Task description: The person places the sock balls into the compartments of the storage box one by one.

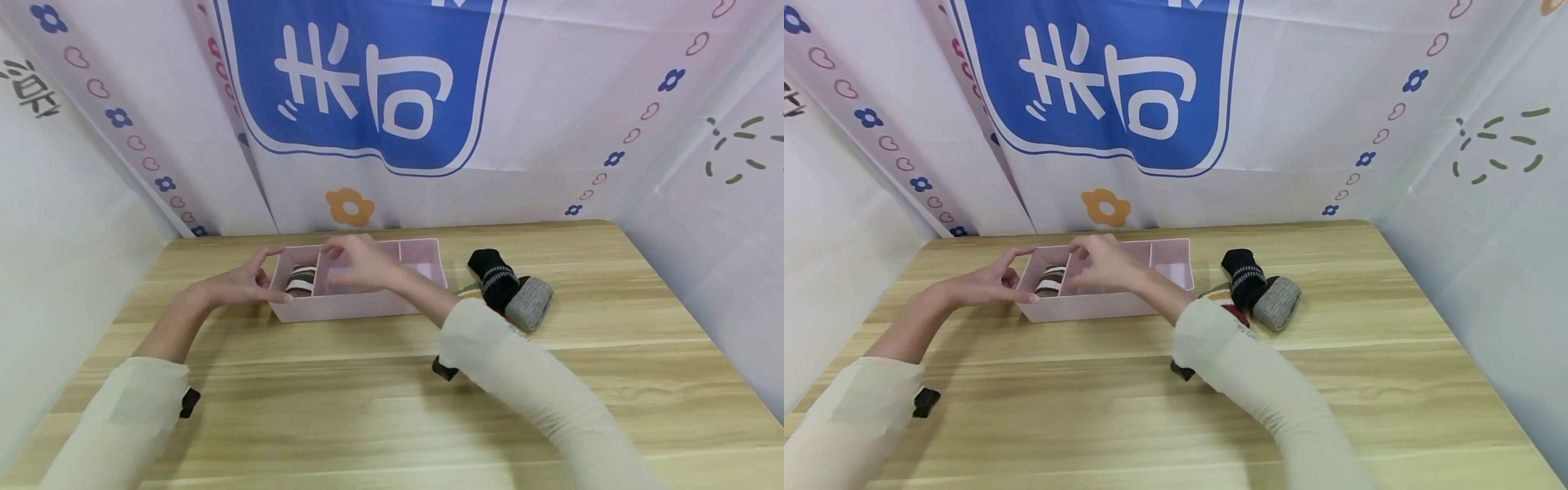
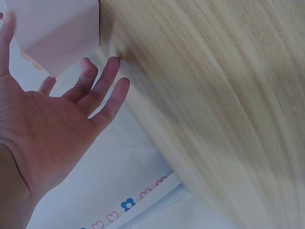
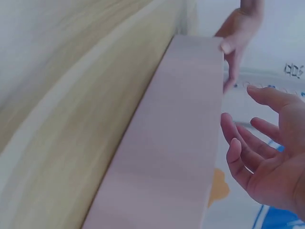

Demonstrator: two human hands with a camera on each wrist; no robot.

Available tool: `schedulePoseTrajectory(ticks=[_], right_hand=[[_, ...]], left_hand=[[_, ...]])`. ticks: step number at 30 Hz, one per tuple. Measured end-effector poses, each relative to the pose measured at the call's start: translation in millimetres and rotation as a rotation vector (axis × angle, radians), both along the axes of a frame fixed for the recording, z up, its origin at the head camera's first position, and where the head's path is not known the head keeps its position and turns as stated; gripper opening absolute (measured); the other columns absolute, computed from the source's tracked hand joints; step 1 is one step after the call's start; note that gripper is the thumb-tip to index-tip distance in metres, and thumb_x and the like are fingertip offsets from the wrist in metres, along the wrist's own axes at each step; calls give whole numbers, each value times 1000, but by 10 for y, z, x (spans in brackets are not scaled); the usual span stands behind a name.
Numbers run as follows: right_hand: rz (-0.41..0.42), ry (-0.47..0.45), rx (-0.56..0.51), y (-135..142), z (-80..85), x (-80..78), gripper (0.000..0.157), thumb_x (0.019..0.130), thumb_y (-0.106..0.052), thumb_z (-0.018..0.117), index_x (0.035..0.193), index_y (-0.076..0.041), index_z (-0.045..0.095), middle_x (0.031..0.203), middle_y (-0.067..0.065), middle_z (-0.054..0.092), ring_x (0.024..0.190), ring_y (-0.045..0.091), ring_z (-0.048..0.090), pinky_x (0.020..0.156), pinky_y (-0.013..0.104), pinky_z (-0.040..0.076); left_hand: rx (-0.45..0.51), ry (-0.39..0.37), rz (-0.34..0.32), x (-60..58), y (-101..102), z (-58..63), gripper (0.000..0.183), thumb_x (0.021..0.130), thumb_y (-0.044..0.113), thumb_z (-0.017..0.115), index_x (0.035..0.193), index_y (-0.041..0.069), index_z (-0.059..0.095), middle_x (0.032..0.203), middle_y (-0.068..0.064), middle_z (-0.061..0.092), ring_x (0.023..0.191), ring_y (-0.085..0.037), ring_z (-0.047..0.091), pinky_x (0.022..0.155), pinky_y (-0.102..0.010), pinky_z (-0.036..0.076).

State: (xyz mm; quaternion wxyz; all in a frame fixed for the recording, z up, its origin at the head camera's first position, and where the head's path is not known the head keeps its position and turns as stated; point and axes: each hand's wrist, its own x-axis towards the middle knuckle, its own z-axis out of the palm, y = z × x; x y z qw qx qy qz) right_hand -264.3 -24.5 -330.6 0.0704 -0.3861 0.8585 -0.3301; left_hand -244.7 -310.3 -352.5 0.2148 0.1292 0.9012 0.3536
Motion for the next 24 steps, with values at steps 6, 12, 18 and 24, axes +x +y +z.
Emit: schedulePoseTrajectory(ticks=[6,12,18,24], right_hand=[[-73,-21,-26,443,106,2,50,89,-15,80,135,-1,65,123,16,70,115,31,64,95,38,51],[-120,-38,-63,874,113,-31,50,89,-14,81,133,2,64,119,19,70,95,30,70,84,36,57],[-159,-55,-96,1237,113,-26,49,90,-10,80,134,3,64,116,21,69,89,29,72,81,38,59],[-205,-85,-131,1582,68,-36,47,91,-8,79,133,4,63,113,21,70,86,30,73,84,39,59]], left_hand=[[-14,9,4,-5,-17,19,107,89,28,78,163,8,4,89,-8,52,84,-21,48,78,-36,42],[-13,9,4,0,-35,31,107,90,27,78,163,8,3,87,-7,50,83,-21,47,77,-35,41],[-9,15,-3,-2,-35,18,106,89,26,78,163,7,4,88,-7,51,83,-21,48,76,-35,41],[-24,24,-14,-28,-7,1,107,89,27,79,163,6,5,89,-8,51,84,-21,47,76,-35,41]])
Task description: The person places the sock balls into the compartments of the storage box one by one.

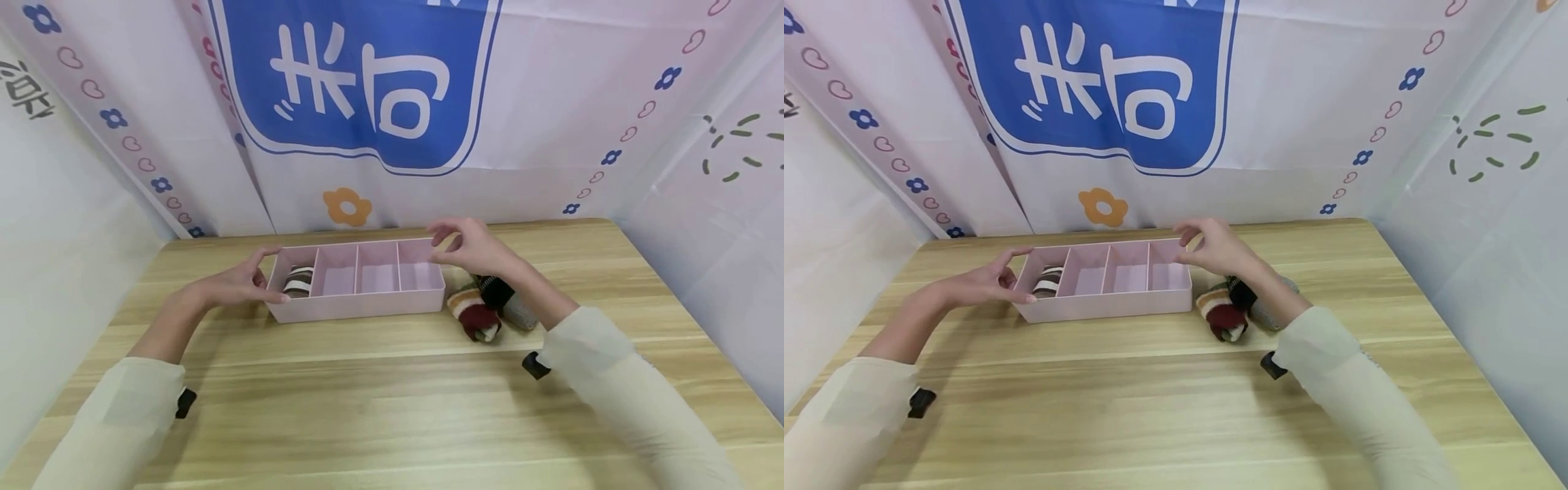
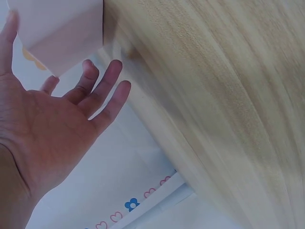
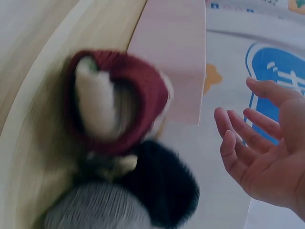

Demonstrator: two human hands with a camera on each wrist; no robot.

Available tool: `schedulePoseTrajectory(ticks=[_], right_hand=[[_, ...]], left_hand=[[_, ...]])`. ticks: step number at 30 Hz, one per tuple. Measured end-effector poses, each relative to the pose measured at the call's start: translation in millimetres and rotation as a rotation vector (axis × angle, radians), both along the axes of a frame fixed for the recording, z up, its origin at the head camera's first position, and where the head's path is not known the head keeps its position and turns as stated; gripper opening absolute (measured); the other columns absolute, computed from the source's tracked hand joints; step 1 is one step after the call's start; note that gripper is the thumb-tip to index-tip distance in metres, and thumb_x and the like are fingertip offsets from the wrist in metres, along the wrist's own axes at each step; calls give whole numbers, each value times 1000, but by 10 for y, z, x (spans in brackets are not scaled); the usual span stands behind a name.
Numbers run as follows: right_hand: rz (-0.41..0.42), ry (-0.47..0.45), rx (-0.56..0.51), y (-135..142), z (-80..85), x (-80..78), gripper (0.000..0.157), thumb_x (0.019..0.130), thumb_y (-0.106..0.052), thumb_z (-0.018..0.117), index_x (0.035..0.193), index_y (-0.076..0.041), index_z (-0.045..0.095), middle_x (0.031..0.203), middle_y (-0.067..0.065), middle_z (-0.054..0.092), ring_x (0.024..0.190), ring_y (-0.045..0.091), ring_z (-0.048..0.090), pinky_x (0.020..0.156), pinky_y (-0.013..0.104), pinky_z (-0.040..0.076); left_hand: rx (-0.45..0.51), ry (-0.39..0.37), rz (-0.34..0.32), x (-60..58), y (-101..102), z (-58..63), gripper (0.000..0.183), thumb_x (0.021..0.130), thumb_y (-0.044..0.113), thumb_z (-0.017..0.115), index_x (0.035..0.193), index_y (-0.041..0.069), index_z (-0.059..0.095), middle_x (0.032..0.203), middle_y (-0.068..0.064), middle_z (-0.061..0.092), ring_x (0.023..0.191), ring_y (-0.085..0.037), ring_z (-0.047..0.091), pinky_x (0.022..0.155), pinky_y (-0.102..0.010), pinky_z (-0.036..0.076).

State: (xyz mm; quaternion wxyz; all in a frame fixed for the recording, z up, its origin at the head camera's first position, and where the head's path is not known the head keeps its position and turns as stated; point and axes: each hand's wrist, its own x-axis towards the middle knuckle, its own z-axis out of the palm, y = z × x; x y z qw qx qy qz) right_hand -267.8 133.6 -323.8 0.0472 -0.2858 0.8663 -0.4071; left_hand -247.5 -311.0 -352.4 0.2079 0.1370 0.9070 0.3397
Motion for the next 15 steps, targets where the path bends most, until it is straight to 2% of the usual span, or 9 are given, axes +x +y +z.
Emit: schedulePoseTrajectory(ticks=[3,8,15], right_hand=[[-33,-7,-6,174,-34,-6,44,91,-8,79,130,5,65,110,22,71,86,32,74,85,41,59],[-73,12,63,473,-72,-11,41,92,-10,78,127,6,65,110,24,71,90,35,73,84,46,58],[-66,42,182,891,-134,-75,46,90,-9,79,129,8,64,118,27,68,105,42,67,94,55,52]], left_hand=[[-10,2,-6,0,11,4,107,89,28,79,163,5,6,90,-7,51,84,-21,47,75,-35,41],[-14,-4,-20,11,24,26,107,89,28,79,163,4,5,89,-8,51,83,-21,47,74,-35,41],[-39,12,-31,0,27,51,109,88,30,80,162,1,5,93,-9,52,87,-21,48,76,-36,42]])
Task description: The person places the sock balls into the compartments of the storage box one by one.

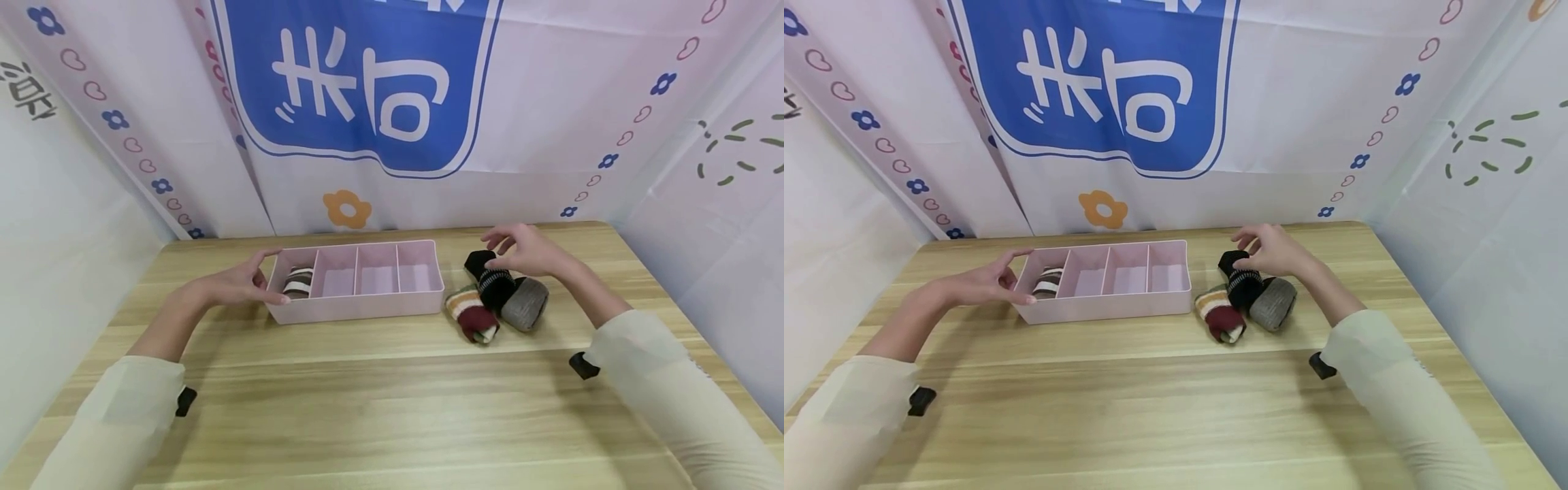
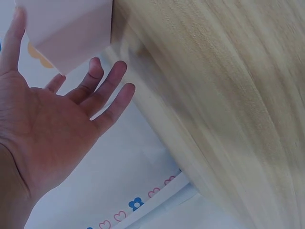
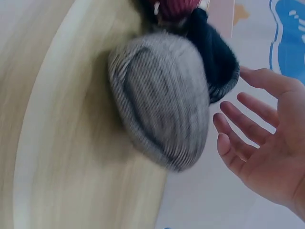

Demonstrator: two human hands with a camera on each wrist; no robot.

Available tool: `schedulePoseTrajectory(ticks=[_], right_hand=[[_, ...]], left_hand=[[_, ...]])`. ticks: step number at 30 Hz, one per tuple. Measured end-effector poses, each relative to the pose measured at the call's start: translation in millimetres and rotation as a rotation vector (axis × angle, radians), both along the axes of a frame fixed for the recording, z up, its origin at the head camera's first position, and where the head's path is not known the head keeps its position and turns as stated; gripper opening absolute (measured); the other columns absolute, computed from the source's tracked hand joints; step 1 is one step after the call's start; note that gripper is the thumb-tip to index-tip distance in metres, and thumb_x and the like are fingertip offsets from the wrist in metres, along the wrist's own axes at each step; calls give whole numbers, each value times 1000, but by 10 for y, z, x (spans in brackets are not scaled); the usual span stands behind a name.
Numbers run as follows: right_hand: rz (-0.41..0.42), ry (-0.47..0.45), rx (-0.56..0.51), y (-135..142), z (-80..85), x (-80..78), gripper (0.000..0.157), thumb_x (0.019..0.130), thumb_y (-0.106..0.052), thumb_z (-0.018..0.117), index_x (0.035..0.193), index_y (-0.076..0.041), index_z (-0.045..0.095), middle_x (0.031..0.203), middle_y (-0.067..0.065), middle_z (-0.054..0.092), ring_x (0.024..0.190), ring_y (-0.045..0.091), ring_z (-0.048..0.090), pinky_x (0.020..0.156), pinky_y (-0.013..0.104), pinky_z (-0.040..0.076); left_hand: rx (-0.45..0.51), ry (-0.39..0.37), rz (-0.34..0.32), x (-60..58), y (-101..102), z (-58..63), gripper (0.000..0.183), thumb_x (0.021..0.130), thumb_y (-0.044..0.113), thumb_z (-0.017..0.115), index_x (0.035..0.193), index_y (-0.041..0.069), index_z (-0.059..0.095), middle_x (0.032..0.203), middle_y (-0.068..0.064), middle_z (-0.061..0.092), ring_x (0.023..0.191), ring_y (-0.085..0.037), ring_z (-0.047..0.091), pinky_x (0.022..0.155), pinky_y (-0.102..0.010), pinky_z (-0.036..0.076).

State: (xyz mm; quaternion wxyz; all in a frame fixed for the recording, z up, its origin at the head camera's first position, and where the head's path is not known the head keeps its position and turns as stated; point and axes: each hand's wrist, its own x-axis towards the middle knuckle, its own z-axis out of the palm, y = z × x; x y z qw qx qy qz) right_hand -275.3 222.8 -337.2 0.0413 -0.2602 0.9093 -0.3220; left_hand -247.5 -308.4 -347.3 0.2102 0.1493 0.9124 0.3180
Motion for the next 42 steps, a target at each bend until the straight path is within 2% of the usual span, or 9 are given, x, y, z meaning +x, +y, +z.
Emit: schedulePoseTrajectory(ticks=[8,12,15,19,25,28,34,38,42], right_hand=[[6,-120,31,247,-83,-70,55,91,-17,78,138,5,60,131,29,62,112,42,64,94,53,52],[17,-218,22,284,-107,-114,61,92,-19,78,145,3,56,141,28,57,116,38,64,93,48,53],[49,-326,11,295,-120,-154,69,91,-20,79,150,2,50,148,26,52,114,32,66,91,41,54],[80,-435,28,302,-141,-207,78,90,-23,80,155,0,44,155,24,45,116,31,66,96,41,51],[104,-435,11,314,-199,-233,80,86,-18,83,153,2,44,155,27,44,127,42,57,106,49,45],[121,-426,-17,316,-245,-237,81,85,-15,83,153,4,43,153,29,44,127,45,57,104,46,48],[150,-437,-55,327,-279,-250,83,84,-11,82,154,6,40,153,32,41,109,34,67,92,32,52],[181,-447,-52,335,-279,-266,85,83,-9,82,155,6,38,155,33,38,99,28,67,91,32,52],[181,-453,-43,324,-291,-265,85,84,-12,82,154,4,38,155,32,38,100,27,68,91,34,52]], left_hand=[[-18,6,-9,3,-9,-23,111,88,31,80,162,0,3,94,-9,53,87,-21,49,77,-36,42],[-24,5,-18,3,-10,-23,113,88,31,80,163,0,1,95,-9,54,88,-21,49,77,-36,43],[-26,9,-24,-1,-13,-22,113,88,31,80,163,-1,2,97,-10,54,90,-22,49,78,-37,43],[-25,11,-28,1,-14,-7,111,88,31,80,162,-3,5,99,-11,53,92,-22,48,78,-37,43],[-19,6,-31,16,-3,32,110,88,31,80,162,-2,5,99,-11,53,93,-22,48,80,-37,43],[-16,3,-28,11,-6,33,110,88,31,80,162,-2,5,100,-12,52,93,-23,48,80,-37,43],[-28,-3,-14,-9,-19,25,111,88,32,80,162,0,4,100,-12,53,94,-23,49,80,-37,43],[-45,-5,-11,-15,-23,28,112,88,34,80,163,1,4,101,-12,54,95,-24,49,81,-37,43],[-51,-11,-10,-14,-19,39,112,88,35,79,163,1,4,102,-12,54,95,-24,50,82,-37,43]])
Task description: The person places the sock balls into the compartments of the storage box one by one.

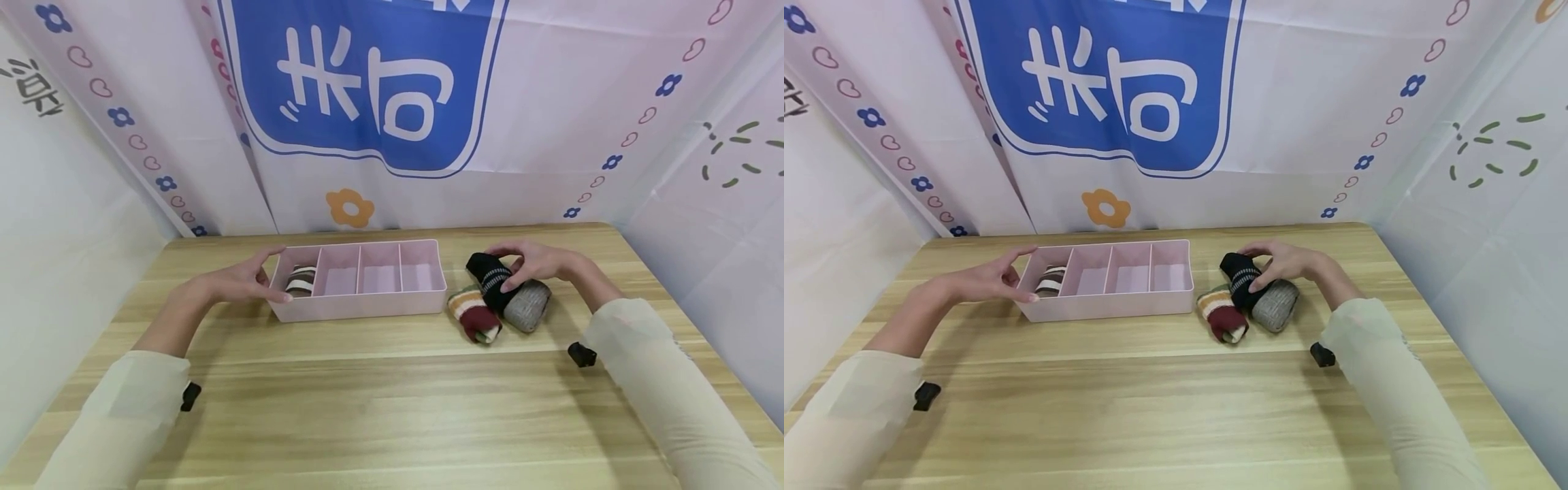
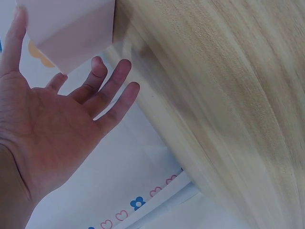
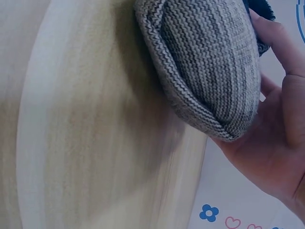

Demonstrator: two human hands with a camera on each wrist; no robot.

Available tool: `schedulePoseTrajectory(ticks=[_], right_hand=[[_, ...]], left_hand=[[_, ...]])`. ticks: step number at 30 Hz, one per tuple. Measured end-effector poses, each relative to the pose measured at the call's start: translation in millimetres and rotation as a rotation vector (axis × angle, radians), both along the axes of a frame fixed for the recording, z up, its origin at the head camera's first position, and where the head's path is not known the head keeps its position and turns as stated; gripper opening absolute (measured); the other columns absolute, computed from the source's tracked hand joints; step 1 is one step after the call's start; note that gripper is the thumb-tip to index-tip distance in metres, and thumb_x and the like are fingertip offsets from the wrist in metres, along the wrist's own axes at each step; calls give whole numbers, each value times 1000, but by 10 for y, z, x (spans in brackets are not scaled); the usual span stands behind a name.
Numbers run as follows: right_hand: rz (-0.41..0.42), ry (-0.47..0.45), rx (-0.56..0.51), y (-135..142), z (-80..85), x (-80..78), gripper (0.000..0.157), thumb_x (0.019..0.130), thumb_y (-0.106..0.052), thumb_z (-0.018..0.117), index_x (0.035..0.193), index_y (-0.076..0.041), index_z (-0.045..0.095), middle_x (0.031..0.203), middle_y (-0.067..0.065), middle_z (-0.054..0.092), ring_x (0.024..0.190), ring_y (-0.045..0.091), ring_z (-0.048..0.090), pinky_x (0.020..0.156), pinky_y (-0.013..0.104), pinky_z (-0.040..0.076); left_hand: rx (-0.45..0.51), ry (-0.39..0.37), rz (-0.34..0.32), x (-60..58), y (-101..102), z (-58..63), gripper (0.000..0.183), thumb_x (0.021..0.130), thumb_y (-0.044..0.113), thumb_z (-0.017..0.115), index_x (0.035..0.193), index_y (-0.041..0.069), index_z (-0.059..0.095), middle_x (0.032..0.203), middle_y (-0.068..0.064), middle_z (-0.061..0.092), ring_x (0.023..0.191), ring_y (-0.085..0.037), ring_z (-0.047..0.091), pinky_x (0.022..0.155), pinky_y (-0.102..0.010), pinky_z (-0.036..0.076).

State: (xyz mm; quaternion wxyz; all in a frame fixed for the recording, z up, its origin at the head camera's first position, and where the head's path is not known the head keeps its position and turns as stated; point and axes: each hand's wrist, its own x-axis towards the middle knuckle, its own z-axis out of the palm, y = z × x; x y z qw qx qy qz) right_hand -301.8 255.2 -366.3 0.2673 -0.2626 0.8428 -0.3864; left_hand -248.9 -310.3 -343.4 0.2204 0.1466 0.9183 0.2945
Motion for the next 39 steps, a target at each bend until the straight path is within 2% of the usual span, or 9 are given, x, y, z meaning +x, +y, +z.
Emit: schedulePoseTrajectory(ticks=[5,11,21,26,29,35,39], right_hand=[[-48,34,-8,-10,-36,7,79,82,-12,82,150,3,45,149,29,45,104,28,67,88,34,53],[-71,102,-45,-7,-92,16,69,81,-9,83,143,3,53,139,27,54,99,28,67,85,32,53],[-88,145,-79,2,-131,29,65,82,-7,81,140,6,55,136,28,57,96,27,66,84,29,52],[-95,192,-97,21,-124,47,64,82,-7,80,140,7,55,135,29,57,95,26,65,87,31,51],[-111,217,-87,24,-111,56,66,82,-9,80,141,6,55,138,28,56,96,26,63,85,31,51],[-144,232,-149,0,-55,83,66,82,-6,80,142,5,55,140,27,55,97,27,61,68,33,57],[-149,279,-177,-70,30,119,65,81,-7,80,141,4,56,139,26,56,96,25,62,71,32,55]], left_hand=[[4,-5,4,8,11,23,112,88,35,80,163,1,4,102,-13,55,95,-24,50,82,-37,43],[14,-17,4,21,7,25,113,88,35,80,163,2,2,103,-13,55,96,-24,50,82,-37,43],[46,-10,11,35,9,-2,111,88,33,80,163,3,4,100,-12,54,94,-23,50,82,-37,44],[60,11,15,45,7,-28,110,88,31,80,164,4,5,99,-11,52,92,-23,48,80,-37,43],[58,32,11,54,-1,-39,110,88,32,80,164,4,5,101,-11,52,94,-24,48,81,-37,43],[43,89,-3,63,-17,-66,109,88,35,80,165,6,9,114,-18,55,106,-30,52,91,-44,45],[39,124,-10,69,-22,-91,108,88,37,79,165,7,11,126,-24,53,116,-37,53,97,-53,45]])
